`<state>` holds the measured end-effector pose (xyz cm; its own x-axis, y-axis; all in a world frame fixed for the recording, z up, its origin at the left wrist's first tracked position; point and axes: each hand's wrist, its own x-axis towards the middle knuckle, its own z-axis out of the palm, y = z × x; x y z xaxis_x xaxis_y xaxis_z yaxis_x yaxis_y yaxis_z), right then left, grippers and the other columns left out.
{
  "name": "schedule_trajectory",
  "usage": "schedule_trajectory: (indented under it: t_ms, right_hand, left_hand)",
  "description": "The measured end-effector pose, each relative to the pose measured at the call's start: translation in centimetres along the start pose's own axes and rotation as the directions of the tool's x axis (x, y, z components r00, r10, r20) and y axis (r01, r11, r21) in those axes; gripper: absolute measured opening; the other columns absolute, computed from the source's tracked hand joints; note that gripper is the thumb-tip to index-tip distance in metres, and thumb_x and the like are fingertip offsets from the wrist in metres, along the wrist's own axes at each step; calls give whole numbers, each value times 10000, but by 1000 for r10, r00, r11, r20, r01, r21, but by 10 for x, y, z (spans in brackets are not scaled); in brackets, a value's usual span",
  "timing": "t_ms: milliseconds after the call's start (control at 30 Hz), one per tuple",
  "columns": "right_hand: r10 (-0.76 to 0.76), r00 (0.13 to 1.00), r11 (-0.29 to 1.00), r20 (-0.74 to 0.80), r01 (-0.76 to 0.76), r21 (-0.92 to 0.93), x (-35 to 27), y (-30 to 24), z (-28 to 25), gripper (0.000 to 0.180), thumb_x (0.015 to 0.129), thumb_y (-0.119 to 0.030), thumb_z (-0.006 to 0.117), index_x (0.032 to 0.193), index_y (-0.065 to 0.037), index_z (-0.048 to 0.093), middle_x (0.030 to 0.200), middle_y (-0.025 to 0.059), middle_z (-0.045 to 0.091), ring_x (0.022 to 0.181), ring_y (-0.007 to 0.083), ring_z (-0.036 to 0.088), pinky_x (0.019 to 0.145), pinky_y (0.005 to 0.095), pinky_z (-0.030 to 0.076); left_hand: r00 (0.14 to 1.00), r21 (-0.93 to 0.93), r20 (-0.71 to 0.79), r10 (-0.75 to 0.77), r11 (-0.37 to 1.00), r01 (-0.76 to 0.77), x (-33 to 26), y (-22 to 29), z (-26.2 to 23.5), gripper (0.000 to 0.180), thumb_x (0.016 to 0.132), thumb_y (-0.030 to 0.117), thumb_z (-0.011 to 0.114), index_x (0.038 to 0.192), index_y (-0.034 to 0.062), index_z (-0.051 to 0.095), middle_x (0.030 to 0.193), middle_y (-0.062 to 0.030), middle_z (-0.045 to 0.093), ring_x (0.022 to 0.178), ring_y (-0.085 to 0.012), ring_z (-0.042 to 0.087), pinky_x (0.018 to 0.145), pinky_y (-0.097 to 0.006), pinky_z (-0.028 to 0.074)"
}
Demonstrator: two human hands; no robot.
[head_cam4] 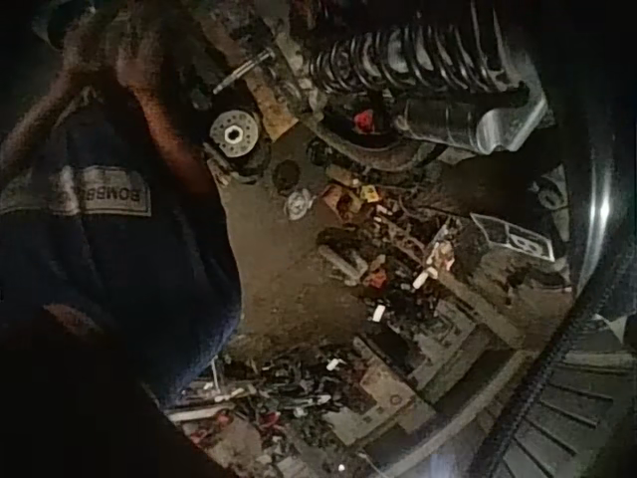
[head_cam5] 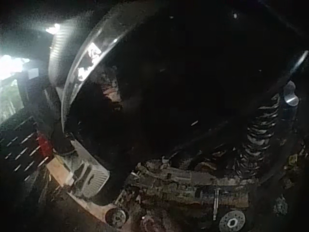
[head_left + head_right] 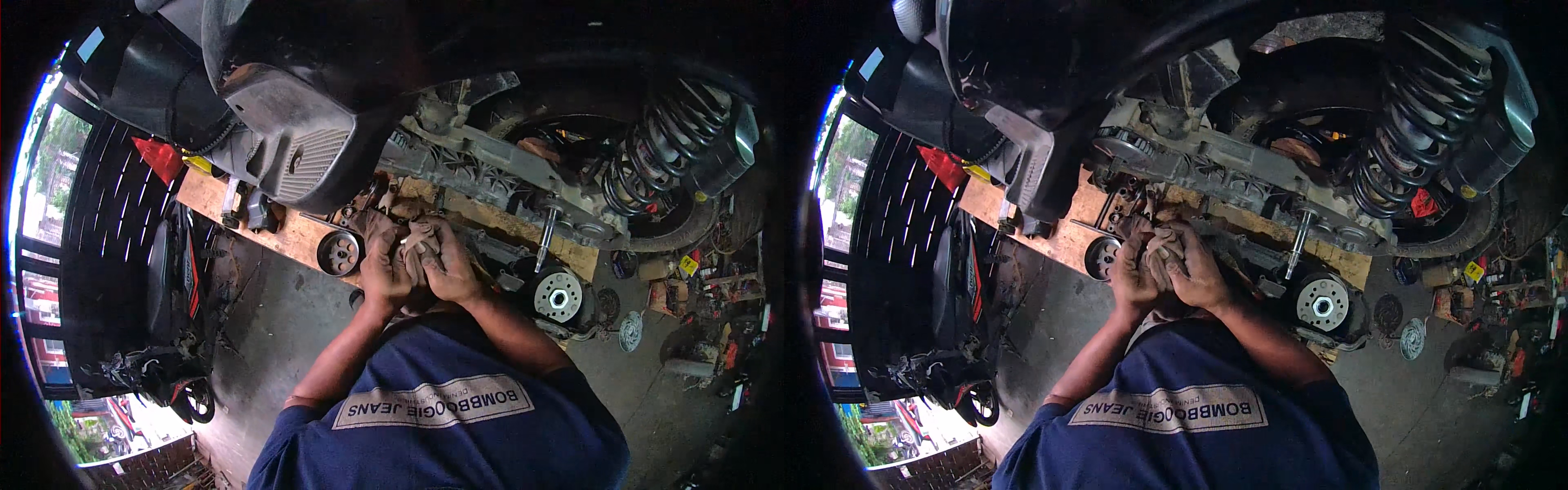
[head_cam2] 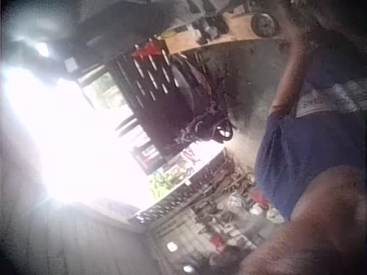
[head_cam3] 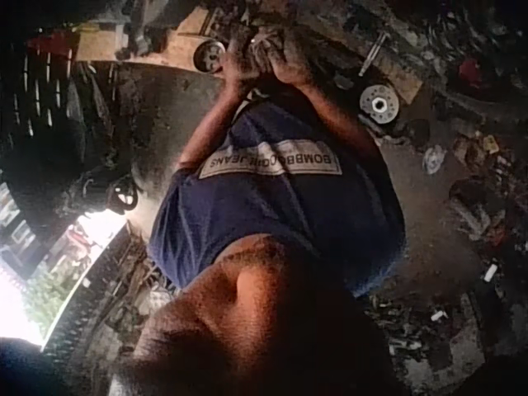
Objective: The person works on a motorcycle in a cluttered garage, using a rag to wipe grease from a metal rod and the engine area. They then pick up and inspect a circular metal part, possibly a clutch component, before wiping it and placing it back on the workbench.
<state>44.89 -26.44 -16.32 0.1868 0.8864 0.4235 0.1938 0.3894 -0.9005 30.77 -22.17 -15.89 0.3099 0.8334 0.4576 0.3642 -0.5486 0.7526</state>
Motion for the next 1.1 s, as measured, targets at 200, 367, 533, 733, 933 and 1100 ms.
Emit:
schedule_trajectory:
  t_ms: [200,367,533,733,933,1100]
  right_hand:
    - [45,999,995,-21,-47,-86,-2,-1,5,330,930,-106,502,1234,8,444,1048,166,582,1013,286,585,918,403,441]
    - [257,964,957,-69,-264,-119,-10,33,12,358,902,-91,494,1225,57,457,1157,281,552,1084,428,559,952,459,429]
    - [261,965,936,1,-253,-246,-4,28,6,333,944,-126,463,1207,77,478,1179,301,547,1094,436,549,952,466,429]
    - [-22,1000,964,6,22,-266,-6,-2,14,385,954,-236,525,1194,47,420,1058,266,578,975,444,585,867,486,468]
    - [-102,994,864,-38,70,-499,-9,28,14,288,969,-175,470,1144,51,509,1102,280,576,1014,439,575,848,483,476]
    - [383,915,877,128,-317,-361,2,12,7,276,950,-145,483,1134,48,552,1118,259,580,1018,392,586,882,438,480]
  left_hand:
    - [995,-74,58,-84,993,89,-1,-27,17,259,838,91,594,1077,6,546,960,-233,579,920,-444,548,822,-467,442]
    - [995,74,82,-55,996,49,-9,-10,17,405,840,150,635,1191,-6,507,1101,-223,585,1025,-383,567,894,-419,438]
    - [980,214,197,4,976,-47,-10,-4,5,434,849,194,662,1198,-2,494,1143,-222,598,1030,-390,586,882,-413,457]
    - [892,-210,164,-421,868,449,7,0,2,213,859,148,610,1029,23,579,1036,-221,555,967,-415,520,819,-475,418]
    - [983,96,175,49,993,-66,-8,-13,1,388,845,181,685,1143,-13,530,1113,-204,566,1043,-357,551,909,-367,437]
    - [992,45,128,4,999,-10,-16,-7,3,236,859,143,606,1067,38,564,995,-195,587,968,-409,542,852,-461,425]
